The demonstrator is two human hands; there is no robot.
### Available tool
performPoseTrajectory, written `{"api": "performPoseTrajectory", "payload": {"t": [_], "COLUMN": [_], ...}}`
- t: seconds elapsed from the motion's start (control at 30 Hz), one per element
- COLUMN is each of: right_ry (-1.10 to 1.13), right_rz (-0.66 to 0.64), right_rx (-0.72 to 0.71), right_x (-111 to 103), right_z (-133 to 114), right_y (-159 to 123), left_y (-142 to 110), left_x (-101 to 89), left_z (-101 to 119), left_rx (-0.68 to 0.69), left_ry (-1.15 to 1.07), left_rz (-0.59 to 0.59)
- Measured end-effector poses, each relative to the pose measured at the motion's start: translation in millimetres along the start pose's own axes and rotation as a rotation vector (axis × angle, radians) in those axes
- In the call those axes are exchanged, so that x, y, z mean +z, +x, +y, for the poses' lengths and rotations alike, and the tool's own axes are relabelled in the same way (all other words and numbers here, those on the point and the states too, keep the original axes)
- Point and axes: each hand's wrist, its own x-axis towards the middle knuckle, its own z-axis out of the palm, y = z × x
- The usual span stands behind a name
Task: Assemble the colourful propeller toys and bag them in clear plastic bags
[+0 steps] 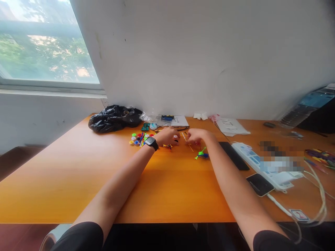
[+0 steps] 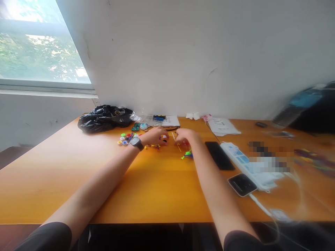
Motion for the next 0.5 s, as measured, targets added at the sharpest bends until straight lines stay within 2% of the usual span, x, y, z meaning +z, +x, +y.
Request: {"api": "performPoseTrajectory", "payload": {"t": [0.1, 0.2, 0.33, 0.4, 0.5], "right_ry": [-0.005, -0.012, 0.032, 0.189, 0.601], "right_rz": [-0.037, -0.076, -0.108, -0.038, 0.057], "right_rx": [0.000, -0.005, -0.130, -0.259, -0.450], "right_x": [0.5, -7.2, -22.3, -26.3, -25.4], "right_z": [-1.2, -0.5, 1.2, 0.5, -5.5], "right_y": [-3.8, -9.7, -19.8, -23.6, -25.9], "left_y": [-1.1, -2.1, -3.7, -2.7, 3.0], "left_x": [2.4, 4.2, -0.8, -6.6, -16.1], "left_z": [-4.8, -7.4, -7.5, -4.1, 6.5], "left_rx": [-0.049, -0.061, -0.086, -0.074, -0.055], "left_ry": [0.018, 0.018, 0.036, -0.022, -0.289], "left_rz": [-0.060, -0.052, -0.032, 0.049, 0.260]}}
